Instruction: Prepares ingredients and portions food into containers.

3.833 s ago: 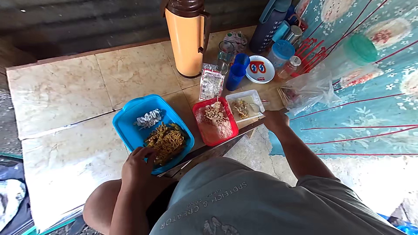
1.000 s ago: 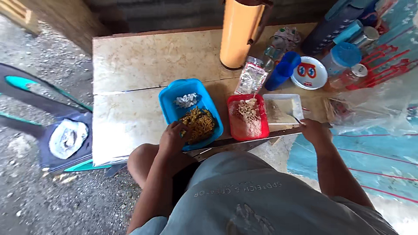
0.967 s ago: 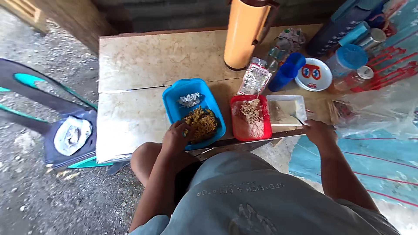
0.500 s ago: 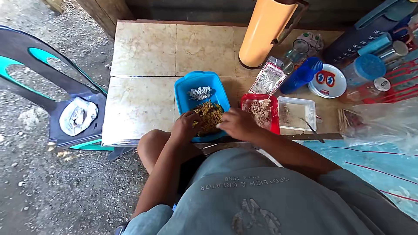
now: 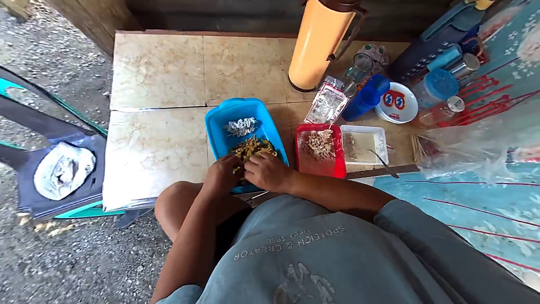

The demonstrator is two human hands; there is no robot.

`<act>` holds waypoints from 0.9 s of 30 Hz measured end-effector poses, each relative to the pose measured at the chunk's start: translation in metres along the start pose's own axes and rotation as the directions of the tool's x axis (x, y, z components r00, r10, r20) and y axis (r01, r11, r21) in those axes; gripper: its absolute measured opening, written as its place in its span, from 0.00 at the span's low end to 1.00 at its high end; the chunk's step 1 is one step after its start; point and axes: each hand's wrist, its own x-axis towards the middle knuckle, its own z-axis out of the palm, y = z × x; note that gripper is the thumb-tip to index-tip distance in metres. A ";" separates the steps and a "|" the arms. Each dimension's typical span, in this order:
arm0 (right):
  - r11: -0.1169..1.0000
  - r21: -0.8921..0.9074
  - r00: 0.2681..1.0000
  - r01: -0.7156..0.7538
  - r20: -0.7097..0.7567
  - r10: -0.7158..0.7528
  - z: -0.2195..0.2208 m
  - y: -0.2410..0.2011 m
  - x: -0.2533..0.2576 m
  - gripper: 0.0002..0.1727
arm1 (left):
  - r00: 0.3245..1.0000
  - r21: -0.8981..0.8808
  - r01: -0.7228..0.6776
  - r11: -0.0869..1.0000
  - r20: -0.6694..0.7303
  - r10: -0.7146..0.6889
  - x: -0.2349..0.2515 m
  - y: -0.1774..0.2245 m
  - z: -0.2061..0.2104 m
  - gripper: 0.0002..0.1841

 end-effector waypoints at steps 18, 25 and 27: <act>0.864 -0.001 0.863 -0.504 -0.054 0.503 -0.066 0.043 -0.033 0.08 | 0.991 0.087 -0.086 0.992 -0.095 0.094 -0.005 -0.002 0.003 0.03; 0.439 0.452 0.418 -0.777 -0.151 0.896 -0.106 0.074 -0.128 0.09 | 0.999 0.059 -0.044 0.997 -0.030 0.046 -0.009 0.002 -0.001 0.04; 0.331 0.532 0.252 -0.779 -0.218 0.943 -0.118 0.080 -0.172 0.09 | 0.999 0.061 -0.034 0.998 -0.016 0.035 -0.009 0.002 -0.001 0.05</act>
